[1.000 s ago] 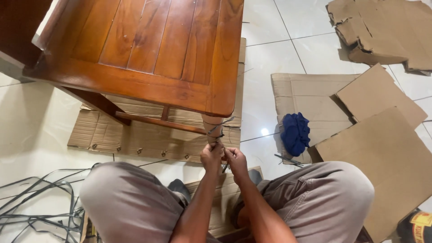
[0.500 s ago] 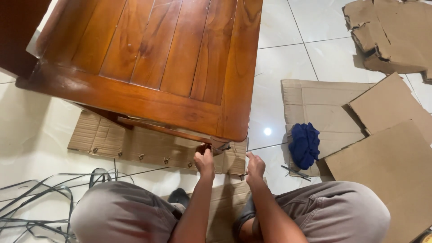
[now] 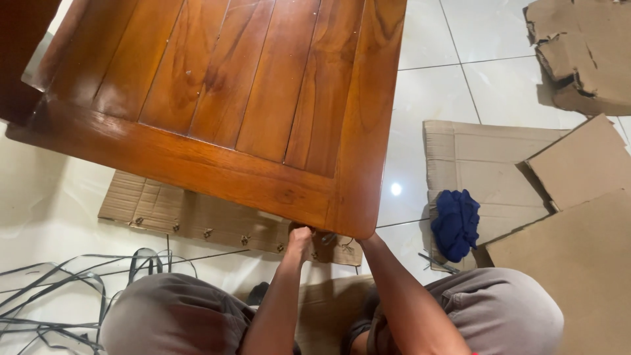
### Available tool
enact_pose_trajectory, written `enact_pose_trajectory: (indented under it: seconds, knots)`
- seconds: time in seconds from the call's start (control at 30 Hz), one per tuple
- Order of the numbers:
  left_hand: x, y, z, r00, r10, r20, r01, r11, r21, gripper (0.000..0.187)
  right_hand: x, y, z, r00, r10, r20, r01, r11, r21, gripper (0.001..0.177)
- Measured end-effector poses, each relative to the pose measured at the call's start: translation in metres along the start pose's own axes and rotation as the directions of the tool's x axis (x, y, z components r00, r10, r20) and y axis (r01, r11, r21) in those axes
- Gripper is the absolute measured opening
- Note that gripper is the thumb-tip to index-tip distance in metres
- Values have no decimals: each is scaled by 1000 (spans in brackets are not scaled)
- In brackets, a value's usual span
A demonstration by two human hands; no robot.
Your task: Wrapping the legs of a wooden chair with cardboard pieces for protection
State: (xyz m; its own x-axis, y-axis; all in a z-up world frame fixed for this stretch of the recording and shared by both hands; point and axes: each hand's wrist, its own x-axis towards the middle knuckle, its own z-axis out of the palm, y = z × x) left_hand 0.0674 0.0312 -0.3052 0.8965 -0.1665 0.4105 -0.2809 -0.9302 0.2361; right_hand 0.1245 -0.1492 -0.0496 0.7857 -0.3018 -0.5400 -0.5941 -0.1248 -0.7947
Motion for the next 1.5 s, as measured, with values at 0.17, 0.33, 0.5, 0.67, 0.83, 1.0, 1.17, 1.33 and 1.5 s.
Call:
enact_pose_trajectory:
  seconds: [0.17, 0.33, 0.5, 0.67, 0.83, 1.0, 1.17, 1.33, 1.5]
  knots:
    - [-8, -4, 4, 926, -374, 52, 354, 813, -462, 30, -2, -17, 8, 999, 48, 10, -48, 999, 24, 24]
    - [5, -11, 5, 964, -229, -135, 217, 971, -96, 24, 1, -22, 13, 996, 87, 18, -88, 995, 49, 22]
    - [12, -11, -7, 974, -59, -220, 107, 971, 213, 26, 9, 5, 13, 991, 136, 7, -136, 988, 76, 21]
    - [42, -5, -55, 94, -857, 507, 736, -283, -615, 21, -6, 25, 9, 984, 179, 7, -179, 978, 107, 22]
    - [25, 33, -87, 4, -864, 504, 902, -215, -375, 16, 17, 92, -3, 977, 215, -6, -212, 968, 134, 24]
    - [46, 66, -127, -18, -759, 651, 482, -577, -659, 21, -22, 91, -4, 971, 236, 20, -235, 947, 218, 20]
    - [31, 86, -150, 142, -753, 643, 957, -62, -283, 17, -61, 88, -1, 976, 214, 38, -217, 967, 130, 20]
    - [34, 82, -148, 176, -716, 676, 982, 75, -176, 21, -63, 89, -1, 987, 160, 23, -159, 987, -14, 21]
    - [38, 97, -156, 194, -670, 717, 951, -50, -304, 17, -76, 70, -1, 995, 97, 24, -92, 983, -160, 20]
